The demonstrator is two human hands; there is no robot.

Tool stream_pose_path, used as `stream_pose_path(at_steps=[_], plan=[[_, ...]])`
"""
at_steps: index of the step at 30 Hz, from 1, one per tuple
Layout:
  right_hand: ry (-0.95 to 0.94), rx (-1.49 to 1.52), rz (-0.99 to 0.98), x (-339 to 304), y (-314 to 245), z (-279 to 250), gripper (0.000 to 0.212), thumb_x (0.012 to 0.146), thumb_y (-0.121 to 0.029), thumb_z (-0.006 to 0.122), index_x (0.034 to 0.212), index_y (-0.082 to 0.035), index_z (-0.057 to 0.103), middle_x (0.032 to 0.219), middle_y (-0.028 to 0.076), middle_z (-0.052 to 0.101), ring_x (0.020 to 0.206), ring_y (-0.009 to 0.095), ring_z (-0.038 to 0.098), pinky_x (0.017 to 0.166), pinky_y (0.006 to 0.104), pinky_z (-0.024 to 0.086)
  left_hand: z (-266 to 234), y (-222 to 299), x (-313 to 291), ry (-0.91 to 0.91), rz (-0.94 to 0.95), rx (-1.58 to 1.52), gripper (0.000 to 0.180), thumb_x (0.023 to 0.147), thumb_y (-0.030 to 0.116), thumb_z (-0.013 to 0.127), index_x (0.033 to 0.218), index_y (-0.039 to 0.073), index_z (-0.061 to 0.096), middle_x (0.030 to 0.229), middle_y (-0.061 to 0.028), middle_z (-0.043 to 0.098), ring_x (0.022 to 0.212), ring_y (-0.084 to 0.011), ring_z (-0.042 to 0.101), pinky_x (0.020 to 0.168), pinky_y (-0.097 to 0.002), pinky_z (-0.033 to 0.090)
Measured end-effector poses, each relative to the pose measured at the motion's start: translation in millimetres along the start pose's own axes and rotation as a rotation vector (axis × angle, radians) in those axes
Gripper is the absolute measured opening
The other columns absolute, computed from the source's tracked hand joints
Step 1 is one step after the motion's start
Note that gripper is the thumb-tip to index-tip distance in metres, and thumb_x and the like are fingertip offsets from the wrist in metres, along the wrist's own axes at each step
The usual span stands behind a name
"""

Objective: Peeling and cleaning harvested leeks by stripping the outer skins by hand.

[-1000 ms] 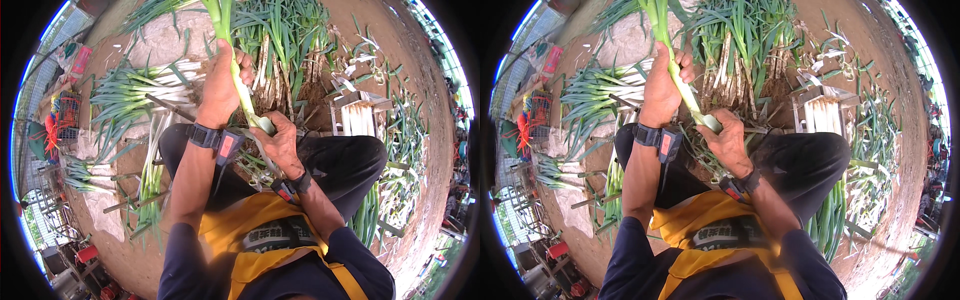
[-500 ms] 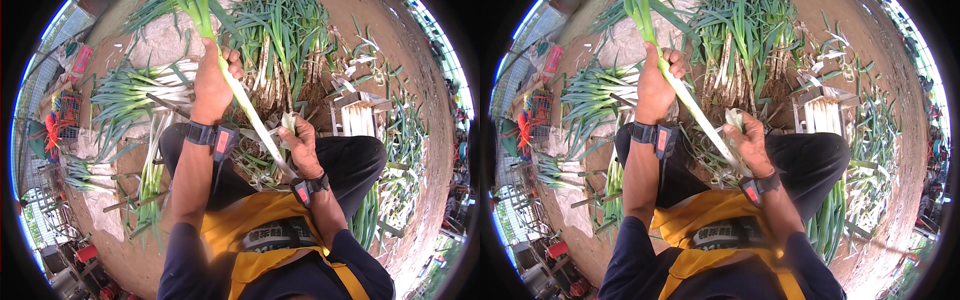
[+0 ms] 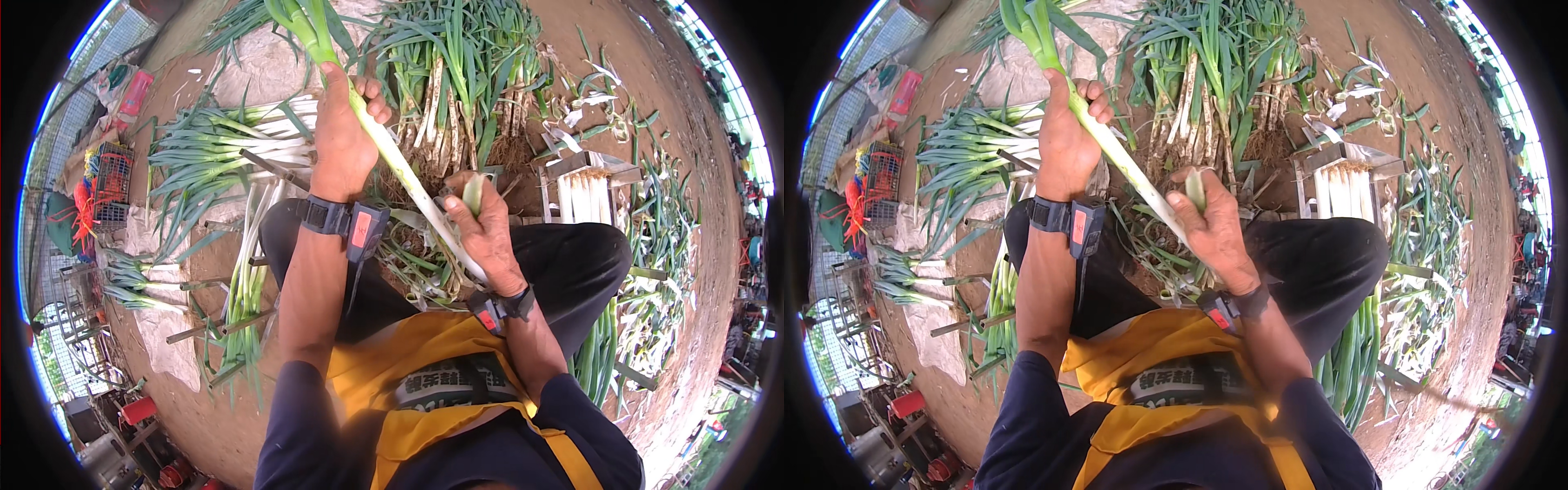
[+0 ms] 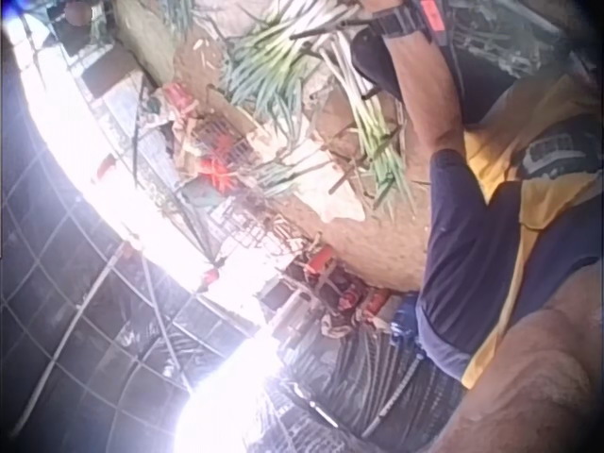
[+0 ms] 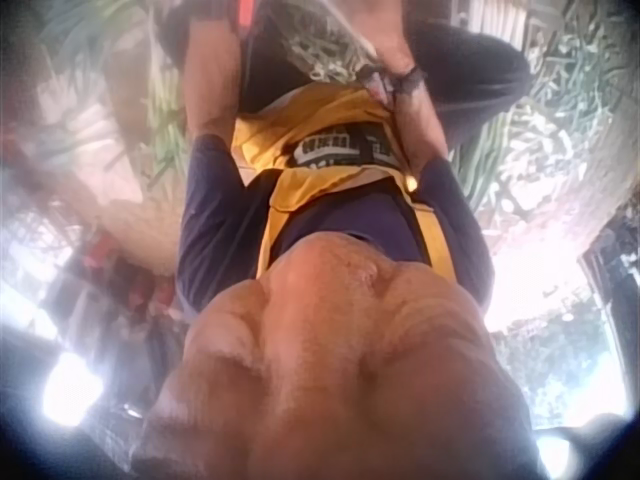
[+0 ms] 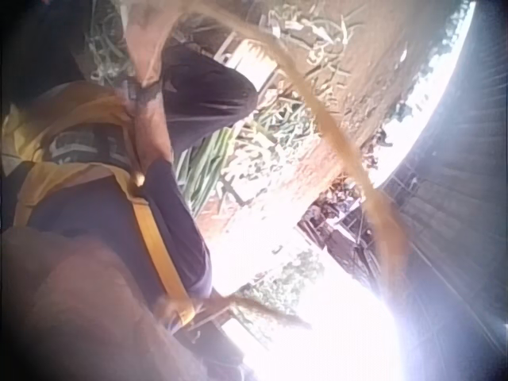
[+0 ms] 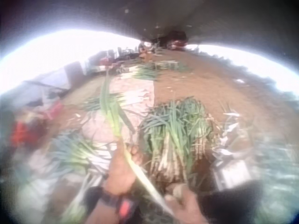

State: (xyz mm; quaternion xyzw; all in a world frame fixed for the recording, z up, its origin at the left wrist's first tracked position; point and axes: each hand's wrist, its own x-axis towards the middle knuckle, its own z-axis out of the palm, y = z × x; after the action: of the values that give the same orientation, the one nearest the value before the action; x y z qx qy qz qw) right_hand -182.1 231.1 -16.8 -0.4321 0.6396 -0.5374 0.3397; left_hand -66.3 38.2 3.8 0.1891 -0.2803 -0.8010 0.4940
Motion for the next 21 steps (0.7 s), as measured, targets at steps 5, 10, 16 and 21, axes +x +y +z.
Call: stream_pose_path(at_steps=[5,10,16,21], plan=[[0.075,-0.313,-0.285,9,26,27,0.027,0.080,-0.008,0.075,0.102,-0.003,0.060,0.084,0.011,0.063,0.072,0.021,0.061,0.067,0.0339,0.049,1,-7,0,0.037,0.005,0.067,0.054,0.093,0.060,0.055,0.078,0.009,0.044,0.078,-0.0056,0.047,0.062,-0.0141,0.040,0.057,-0.0286,0.037],[0.182,-0.394,-0.329,6,32,35,0.019,0.075,-0.006,0.077,0.088,-0.003,0.063,0.084,0.014,0.065,0.072,0.029,0.065,0.066,0.0364,0.051,1,-10,-1,0.082,0.014,0.061,0.053,0.092,0.058,0.058,0.076,0.009,0.045,0.076,-0.0057,0.048,0.060,-0.0144,0.042,0.055,-0.0284,0.038],[0.164,-0.370,-0.311,8,43,34,0.023,0.074,-0.002,0.075,0.088,0.000,0.058,0.081,0.017,0.060,0.075,0.040,0.060,0.066,0.0454,0.047,2,-15,0,0.109,0.022,0.083,0.053,0.092,0.057,0.059,0.076,0.009,0.045,0.076,-0.0056,0.049,0.059,-0.0146,0.044,0.054,-0.0286,0.038],[-0.174,-0.340,-0.450,0,43,22,0.022,0.076,0.002,0.072,0.092,-0.002,0.058,0.081,0.015,0.061,0.068,0.033,0.059,0.063,0.0382,0.048,-1,-9,0,0.100,0.036,0.115,0.052,0.092,0.056,0.059,0.077,0.008,0.045,0.077,-0.0061,0.049,0.059,-0.0146,0.043,0.054,-0.0293,0.038]])
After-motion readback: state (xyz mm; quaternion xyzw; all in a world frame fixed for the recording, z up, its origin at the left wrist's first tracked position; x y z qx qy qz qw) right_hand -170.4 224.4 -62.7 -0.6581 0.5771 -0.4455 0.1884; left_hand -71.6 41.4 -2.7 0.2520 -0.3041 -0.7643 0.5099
